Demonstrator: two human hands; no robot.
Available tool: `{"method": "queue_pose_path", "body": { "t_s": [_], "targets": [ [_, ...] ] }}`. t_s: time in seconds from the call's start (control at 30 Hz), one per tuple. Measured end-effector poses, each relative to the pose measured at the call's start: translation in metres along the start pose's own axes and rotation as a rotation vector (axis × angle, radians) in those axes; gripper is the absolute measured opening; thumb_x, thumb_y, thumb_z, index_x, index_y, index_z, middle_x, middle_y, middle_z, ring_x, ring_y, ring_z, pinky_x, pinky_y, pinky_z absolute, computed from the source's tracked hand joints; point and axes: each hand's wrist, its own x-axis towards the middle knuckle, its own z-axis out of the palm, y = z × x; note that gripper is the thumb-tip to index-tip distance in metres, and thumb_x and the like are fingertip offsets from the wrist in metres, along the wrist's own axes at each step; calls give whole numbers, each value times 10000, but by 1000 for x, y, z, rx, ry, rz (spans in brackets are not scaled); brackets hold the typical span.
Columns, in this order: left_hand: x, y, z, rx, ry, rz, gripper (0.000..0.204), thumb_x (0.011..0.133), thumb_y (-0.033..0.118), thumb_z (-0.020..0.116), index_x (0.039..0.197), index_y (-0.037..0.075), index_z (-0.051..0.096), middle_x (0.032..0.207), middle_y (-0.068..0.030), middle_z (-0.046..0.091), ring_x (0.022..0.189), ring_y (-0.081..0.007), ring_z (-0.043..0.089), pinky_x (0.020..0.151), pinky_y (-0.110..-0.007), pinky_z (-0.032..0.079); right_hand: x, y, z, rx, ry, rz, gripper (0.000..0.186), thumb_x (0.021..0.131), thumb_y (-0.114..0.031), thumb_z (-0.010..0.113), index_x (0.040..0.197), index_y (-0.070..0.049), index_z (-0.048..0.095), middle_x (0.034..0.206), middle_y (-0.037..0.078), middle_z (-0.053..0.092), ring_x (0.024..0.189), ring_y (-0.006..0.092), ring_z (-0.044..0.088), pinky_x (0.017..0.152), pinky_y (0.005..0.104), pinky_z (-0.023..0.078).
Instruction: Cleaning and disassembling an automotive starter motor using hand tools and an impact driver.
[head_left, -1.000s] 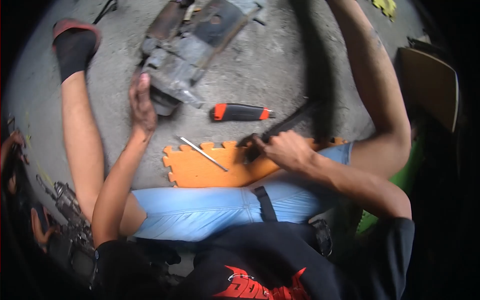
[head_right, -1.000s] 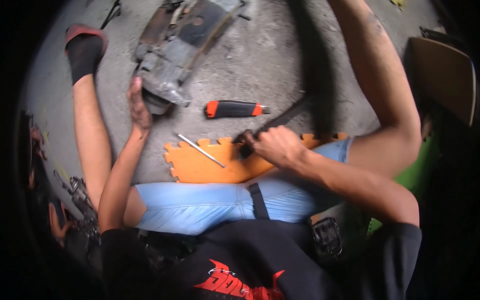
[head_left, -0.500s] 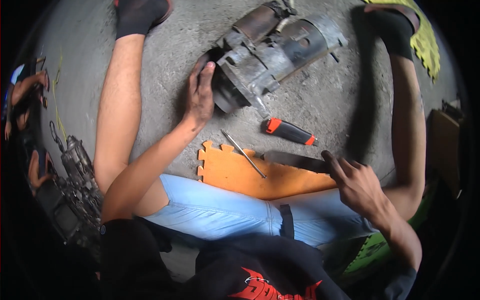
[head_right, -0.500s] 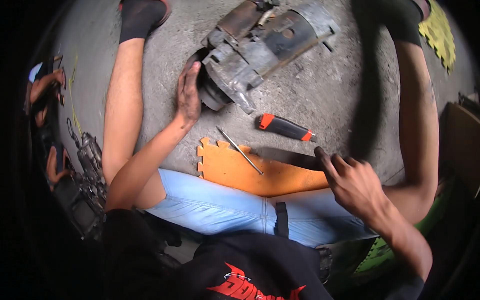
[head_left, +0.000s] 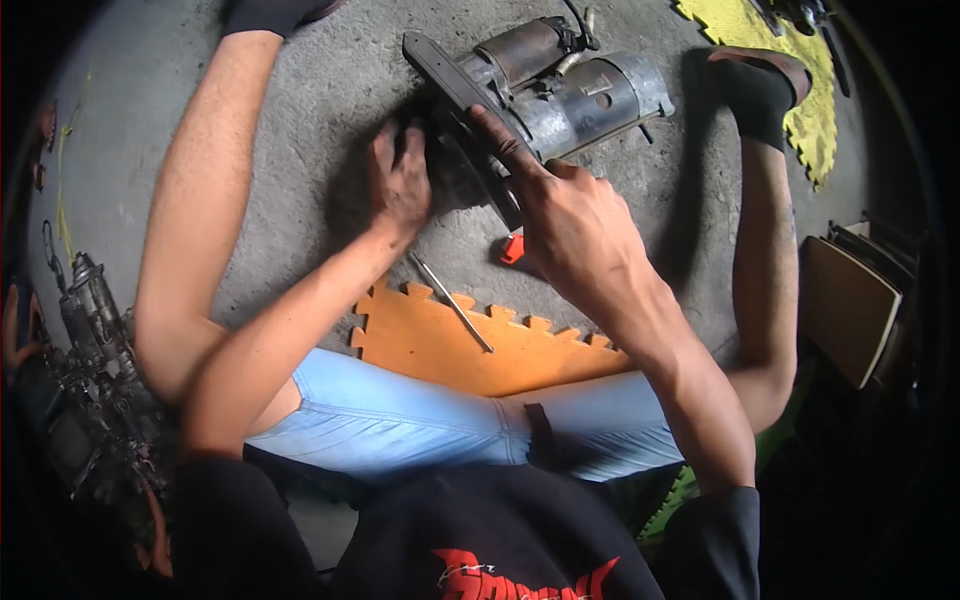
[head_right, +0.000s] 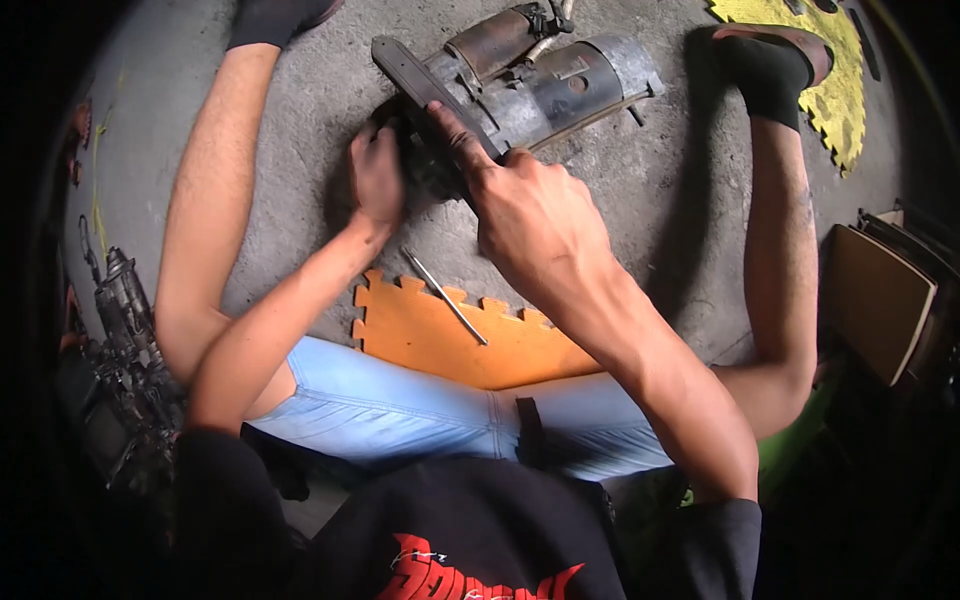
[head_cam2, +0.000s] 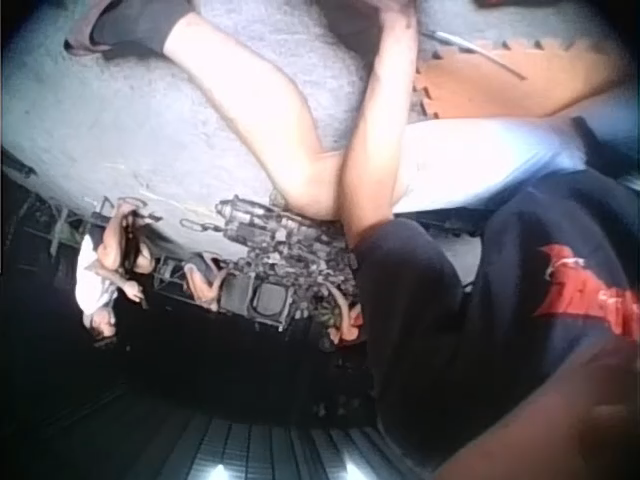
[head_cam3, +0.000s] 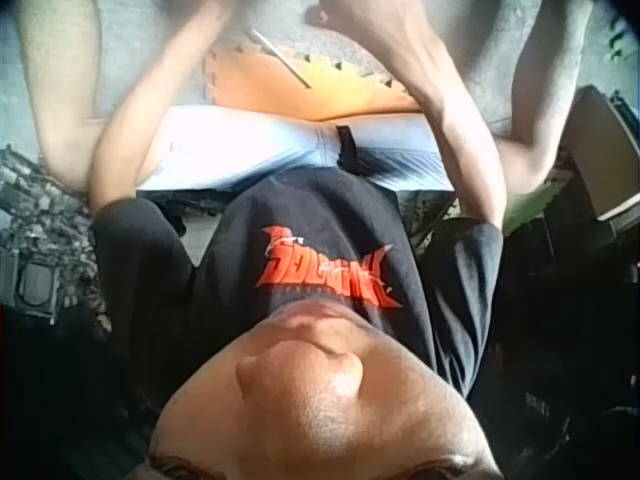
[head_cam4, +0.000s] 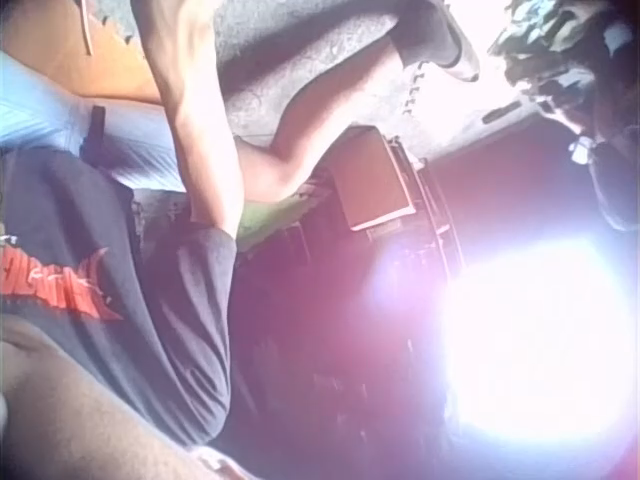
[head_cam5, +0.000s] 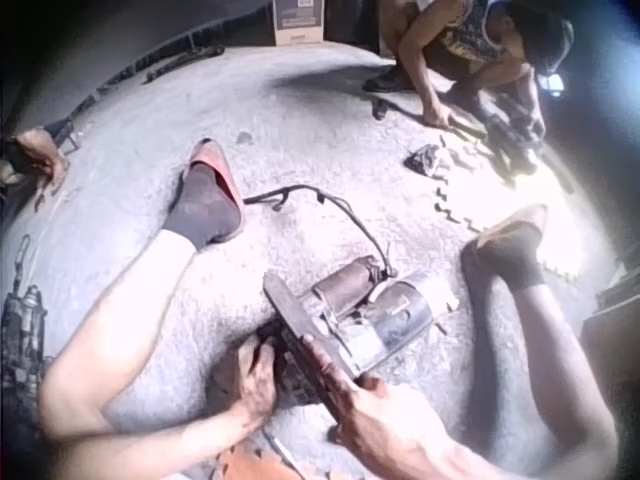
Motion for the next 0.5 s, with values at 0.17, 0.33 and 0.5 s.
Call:
{"method": "queue_pose_path", "body": {
  "t_s": [0.17, 0.33, 0.5],
  "targets": [
    [26, 38, -12, -520, 44, -239, 408, 915, 158, 549, 1227, -105, 535, 1179, -310, 565, 1109, -439, 547, 1005, -429, 424, -52, 21, -9, -48, -67, 15, 702, 943, -57, 531, 1539, -280, 235, 696, 191, 622, 560, 329, 635, 481, 441, 511],
    [35, 29, -14, -625, -62, -437, 375, 896, 129, 552, 1185, -109, 560, 1143, -319, 592, 1096, -430, 579, 961, -440, 452, 6, 0, -16, -178, -104, 14, 742, 879, 0, 525, 1529, -255, 274, 715, 205, 620, 535, 329, 615, 486, 439, 517],
    [27, 41, -21, -475, 79, -285, 395, 871, 112, 563, 1199, -106, 560, 1156, -305, 606, 1119, -426, 579, 990, -433, 446, -76, 21, -21, 77, -125, 48, 744, 908, -78, 554, 1540, -298, 228, 690, 189, 604, 624, 401, 628, 562, 494, 501]
  ]
}}
